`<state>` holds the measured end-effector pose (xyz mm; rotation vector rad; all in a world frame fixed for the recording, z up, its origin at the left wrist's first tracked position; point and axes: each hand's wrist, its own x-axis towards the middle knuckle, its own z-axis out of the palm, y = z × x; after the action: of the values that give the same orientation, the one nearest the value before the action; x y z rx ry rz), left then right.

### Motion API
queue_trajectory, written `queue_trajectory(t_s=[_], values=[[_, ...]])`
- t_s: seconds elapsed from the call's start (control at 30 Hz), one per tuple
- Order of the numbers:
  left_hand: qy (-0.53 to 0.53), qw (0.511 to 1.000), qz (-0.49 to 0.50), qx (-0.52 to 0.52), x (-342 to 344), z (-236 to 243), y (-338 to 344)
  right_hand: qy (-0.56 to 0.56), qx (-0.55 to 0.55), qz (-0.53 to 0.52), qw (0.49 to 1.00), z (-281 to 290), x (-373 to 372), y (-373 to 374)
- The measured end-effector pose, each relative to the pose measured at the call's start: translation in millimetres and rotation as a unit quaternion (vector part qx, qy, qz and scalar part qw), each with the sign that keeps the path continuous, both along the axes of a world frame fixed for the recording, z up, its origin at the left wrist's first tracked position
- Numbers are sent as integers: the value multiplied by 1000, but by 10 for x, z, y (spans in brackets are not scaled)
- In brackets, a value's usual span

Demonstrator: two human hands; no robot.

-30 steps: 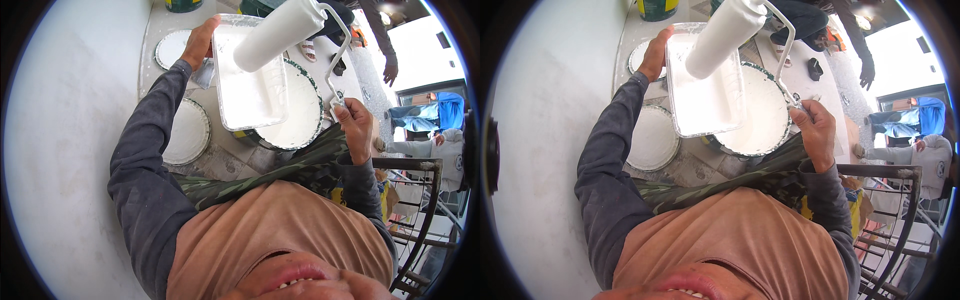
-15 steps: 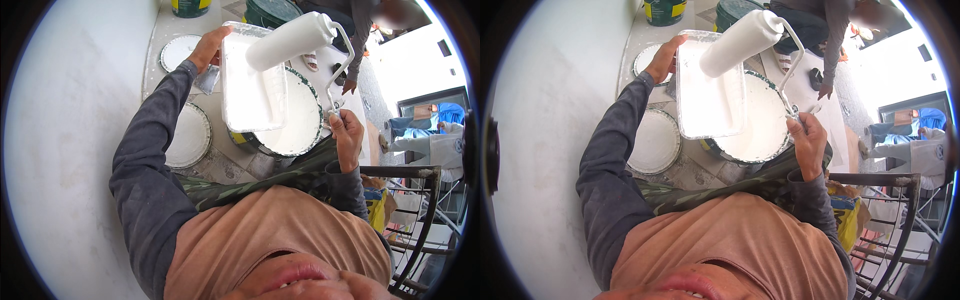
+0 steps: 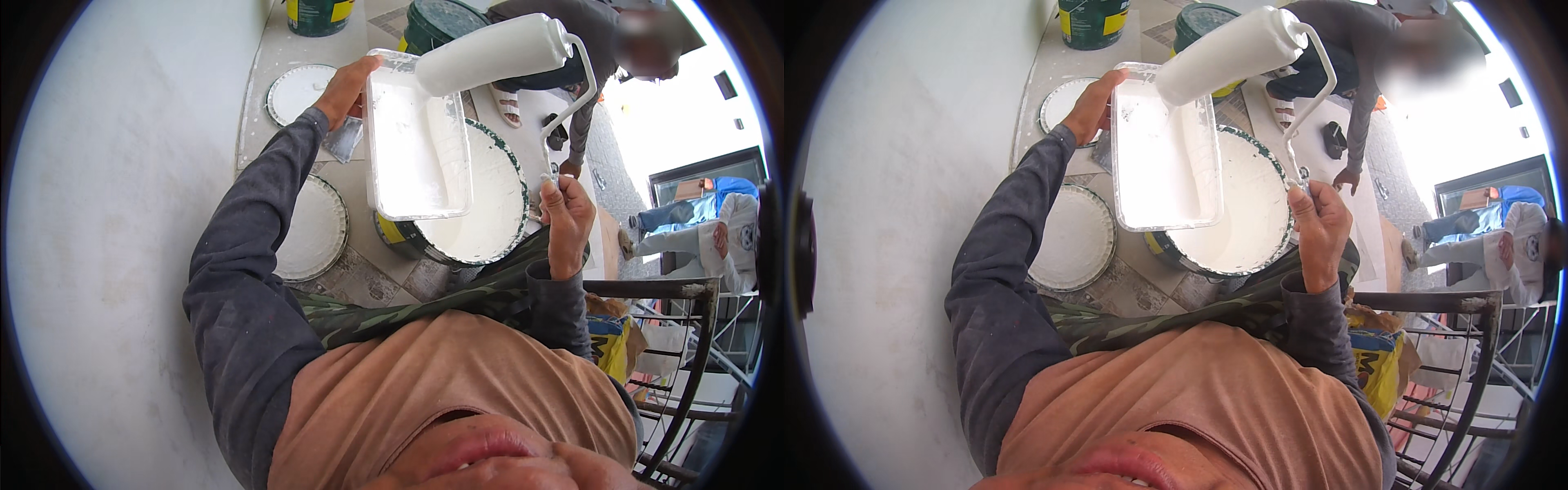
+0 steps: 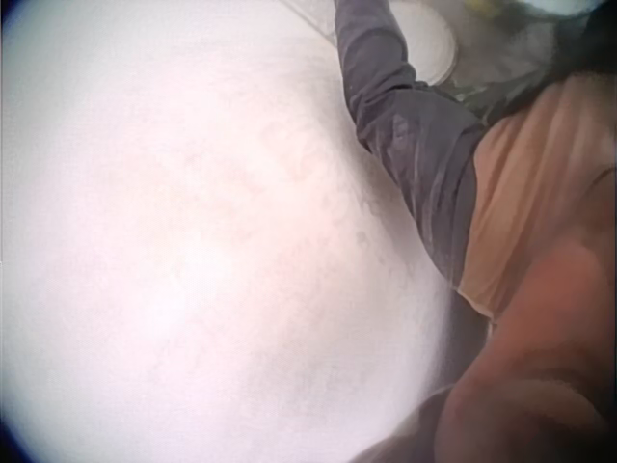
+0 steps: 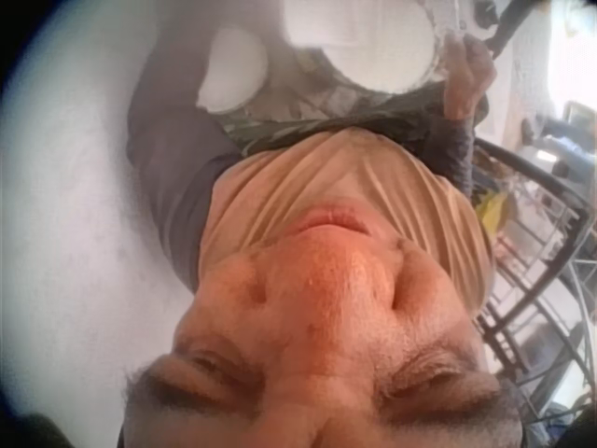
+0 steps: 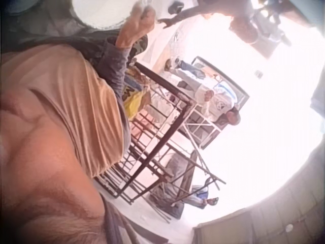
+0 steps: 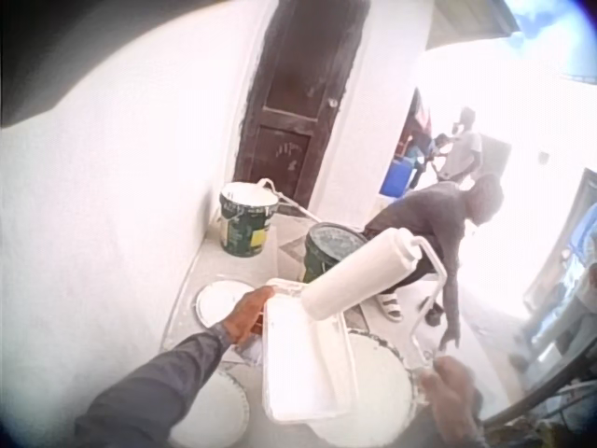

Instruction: The person pours white paint from a bucket into a paint tray and then uses a paint roller to load the paint. The person repeatedly rolls the paint roller in the tray to ensure it is evenly coated with paint.

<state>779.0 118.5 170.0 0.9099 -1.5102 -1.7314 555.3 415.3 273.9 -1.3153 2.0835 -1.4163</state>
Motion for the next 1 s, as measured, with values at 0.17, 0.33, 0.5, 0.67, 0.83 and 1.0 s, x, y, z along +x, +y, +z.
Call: queue_trajectory(t_s=[0.17, 0.33, 0.5, 0.67, 0.83, 1.0], values=[[23, 999, -11, 34, -47, -103, -44, -10, 6, -1, 1000, -30, -1, -10], [10, 995, -32, 94, -27, -155, -60, -10, 14, -11, 1000, -56, 24, -32], [-8, 993, -39, 107, -15, -122, -59, 7, 9, -8, 1000, -87, 28, -54], [7, 994, -51, 97, 6, -104, -18, 45, 7, -8, 999, -109, 5, -74], [32, 992, -67, 101, -18, -153, -44, 56, -15, -6, 998, -134, -14, -96], [29, 997, -30, 68, -53, -203, -65, 78, -22, -9, 997, -171, -41, -108]])
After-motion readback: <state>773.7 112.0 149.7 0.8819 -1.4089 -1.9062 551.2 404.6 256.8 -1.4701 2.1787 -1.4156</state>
